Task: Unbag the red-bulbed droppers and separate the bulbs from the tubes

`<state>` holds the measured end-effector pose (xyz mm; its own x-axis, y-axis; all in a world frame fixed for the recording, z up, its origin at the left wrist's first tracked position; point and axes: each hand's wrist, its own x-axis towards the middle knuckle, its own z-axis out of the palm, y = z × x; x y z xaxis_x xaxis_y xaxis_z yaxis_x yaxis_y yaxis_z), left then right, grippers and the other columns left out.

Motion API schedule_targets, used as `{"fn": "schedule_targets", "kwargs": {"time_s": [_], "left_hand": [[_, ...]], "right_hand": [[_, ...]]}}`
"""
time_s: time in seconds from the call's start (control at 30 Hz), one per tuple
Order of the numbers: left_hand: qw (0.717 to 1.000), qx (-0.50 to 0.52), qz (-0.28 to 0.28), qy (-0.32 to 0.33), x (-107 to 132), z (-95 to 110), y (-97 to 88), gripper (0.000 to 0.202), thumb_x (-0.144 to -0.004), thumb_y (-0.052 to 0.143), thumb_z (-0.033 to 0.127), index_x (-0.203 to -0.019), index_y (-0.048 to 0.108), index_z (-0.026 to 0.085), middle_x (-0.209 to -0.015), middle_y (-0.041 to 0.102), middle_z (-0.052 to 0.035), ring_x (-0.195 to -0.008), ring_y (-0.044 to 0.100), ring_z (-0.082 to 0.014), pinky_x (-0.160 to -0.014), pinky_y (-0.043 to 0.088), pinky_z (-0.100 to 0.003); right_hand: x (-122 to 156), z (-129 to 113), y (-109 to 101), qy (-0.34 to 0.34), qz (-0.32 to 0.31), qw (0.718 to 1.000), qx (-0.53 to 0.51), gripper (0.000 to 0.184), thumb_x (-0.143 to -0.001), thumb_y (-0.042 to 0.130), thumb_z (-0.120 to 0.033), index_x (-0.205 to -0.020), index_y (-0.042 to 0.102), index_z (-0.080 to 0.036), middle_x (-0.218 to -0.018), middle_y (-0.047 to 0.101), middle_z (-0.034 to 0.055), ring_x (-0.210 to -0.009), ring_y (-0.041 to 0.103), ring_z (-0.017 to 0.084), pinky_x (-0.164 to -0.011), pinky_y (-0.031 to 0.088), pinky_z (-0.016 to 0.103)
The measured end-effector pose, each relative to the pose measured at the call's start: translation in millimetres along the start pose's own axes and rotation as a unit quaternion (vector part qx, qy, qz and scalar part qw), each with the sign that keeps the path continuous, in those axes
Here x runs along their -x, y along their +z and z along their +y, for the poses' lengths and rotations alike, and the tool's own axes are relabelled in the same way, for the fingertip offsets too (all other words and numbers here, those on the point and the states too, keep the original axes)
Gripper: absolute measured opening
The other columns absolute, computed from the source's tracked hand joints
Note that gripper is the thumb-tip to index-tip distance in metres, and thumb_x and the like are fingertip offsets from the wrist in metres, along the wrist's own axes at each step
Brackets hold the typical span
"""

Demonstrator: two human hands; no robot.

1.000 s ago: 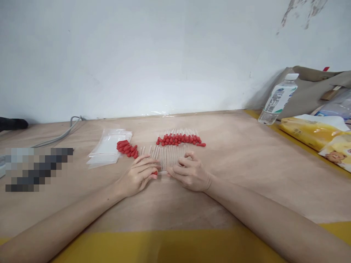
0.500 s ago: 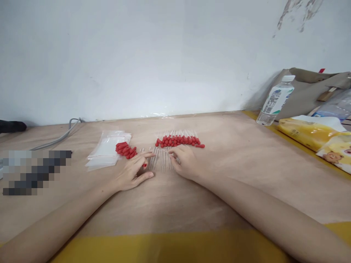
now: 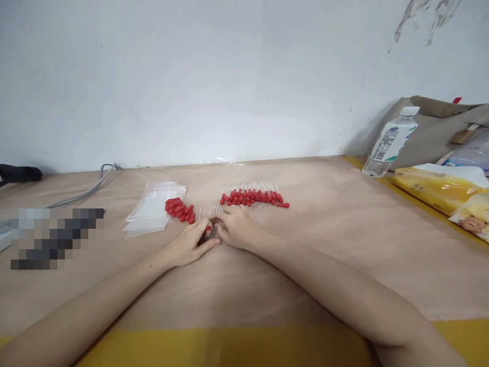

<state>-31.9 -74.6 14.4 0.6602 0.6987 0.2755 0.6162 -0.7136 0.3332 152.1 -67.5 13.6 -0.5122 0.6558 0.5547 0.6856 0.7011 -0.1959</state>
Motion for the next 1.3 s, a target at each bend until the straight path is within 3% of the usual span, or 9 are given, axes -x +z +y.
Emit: {"fn": "schedule_targets", "kwargs": {"time_s": [0.17,0.27,0.43,0.6,0.77,0.9,1.1,1.2,1.3], "left_hand": [[0.999,0.011,0.038,0.0,1,2,-1.1,0.027,-0.08,0.05,0.042,-0.081,0.035,0.019,-0.099,0.049,-0.006,-0.068,0.046,-0.0128,-0.061,0.042,-0.029],[0.996,-0.026,0.083,0.006,0,3,-2.3,0.041,-0.07,0.058,0.053,-0.078,0.037,0.019,-0.092,0.047,-0.0057,-0.079,0.046,-0.0186,-0.068,0.043,-0.035],[0.993,-0.023,0.119,0.005,-1,6,2.6,0.069,-0.054,0.066,0.063,-0.098,0.039,0.017,-0.09,0.047,-0.0055,-0.084,0.05,-0.0235,-0.071,0.045,-0.041],[0.991,0.074,0.11,0.018,-2,9,12.1,0.097,-0.054,0.071,0.057,-0.122,0.012,0.019,-0.116,0.043,-0.0168,-0.107,0.048,-0.0313,-0.083,0.043,-0.049],[0.979,0.167,0.1,0.06,-2,9,14.3,0.091,-0.062,0.069,0.051,-0.123,0.008,0.02,-0.114,0.046,-0.0161,-0.107,0.05,-0.0273,-0.085,0.043,-0.044],[0.99,0.072,0.119,0.024,1,7,8.2,0.083,-0.064,0.064,0.056,-0.122,0.018,0.018,-0.112,0.044,-0.0153,-0.103,0.047,-0.0287,-0.084,0.039,-0.047],[0.973,-0.101,0.202,-0.041,-2,2,-3.6,0.025,-0.081,0.051,0.039,-0.095,0.052,0.019,-0.094,0.053,-0.0068,-0.09,0.044,-0.0233,-0.081,0.035,-0.042],[0.969,-0.135,0.197,-0.063,-17,-5,-8.3,0.019,-0.08,0.052,0.036,-0.086,0.059,0.02,-0.087,0.053,-0.0061,-0.09,0.045,-0.024,-0.079,0.035,-0.041],[0.967,-0.14,0.184,-0.109,-42,-13,-12.9,0.02,-0.078,0.053,0.039,-0.08,0.061,0.02,-0.083,0.055,-0.006,-0.092,0.047,-0.0253,-0.082,0.035,-0.042]], "right_hand": [[1,-3,-8,0.001,-0.026,1.0,0.014,0.037,-0.08,0.053,-0.043,-0.106,0.06,-0.019,-0.085,0.059,0.0063,-0.081,0.048,0.019,-0.074,0.031,0.035],[3,-3,-13,0.007,-0.013,1.0,-0.019,0.041,-0.078,0.054,-0.051,-0.101,0.061,-0.018,-0.085,0.059,0.0063,-0.082,0.049,0.019,-0.075,0.031,0.036],[2,-10,-12,-0.011,0.063,0.983,-0.174,0.028,-0.077,0.06,-0.034,-0.098,0.056,-0.017,-0.081,0.059,0.004,-0.078,0.053,0.016,-0.073,0.04,0.031],[-1,-14,-2,-0.02,0.107,0.953,-0.281,0.033,-0.077,0.059,-0.022,-0.108,0.047,-0.018,-0.089,0.06,0.0039,-0.081,0.056,0.014,-0.073,0.047,0.029],[2,-15,4,-0.015,0.081,0.95,-0.302,0.038,-0.08,0.053,-0.015,-0.116,0.042,-0.02,-0.089,0.063,0.0026,-0.084,0.06,0.013,-0.075,0.049,0.029],[16,-6,-9,-0.026,0.082,0.972,-0.22,0.025,-0.082,0.051,-0.015,-0.106,0.054,-0.021,-0.091,0.065,0.0022,-0.081,0.061,0.012,-0.073,0.049,0.027],[65,61,-49,0.069,0.11,0.986,-0.103,0.019,-0.084,0.048,-0.023,-0.096,0.063,-0.023,-0.091,0.065,0.0027,-0.084,0.061,0.016,-0.076,0.049,0.031],[86,95,-63,0.137,0.111,0.983,-0.05,0.016,-0.081,0.053,-0.029,-0.09,0.062,-0.021,-0.085,0.066,0.004,-0.076,0.061,0.018,-0.068,0.049,0.032],[93,111,-66,0.136,0.114,0.984,0.019,0.011,-0.077,0.058,-0.031,-0.08,0.061,-0.02,-0.077,0.064,0.0042,-0.073,0.058,0.019,-0.069,0.046,0.035]]}}
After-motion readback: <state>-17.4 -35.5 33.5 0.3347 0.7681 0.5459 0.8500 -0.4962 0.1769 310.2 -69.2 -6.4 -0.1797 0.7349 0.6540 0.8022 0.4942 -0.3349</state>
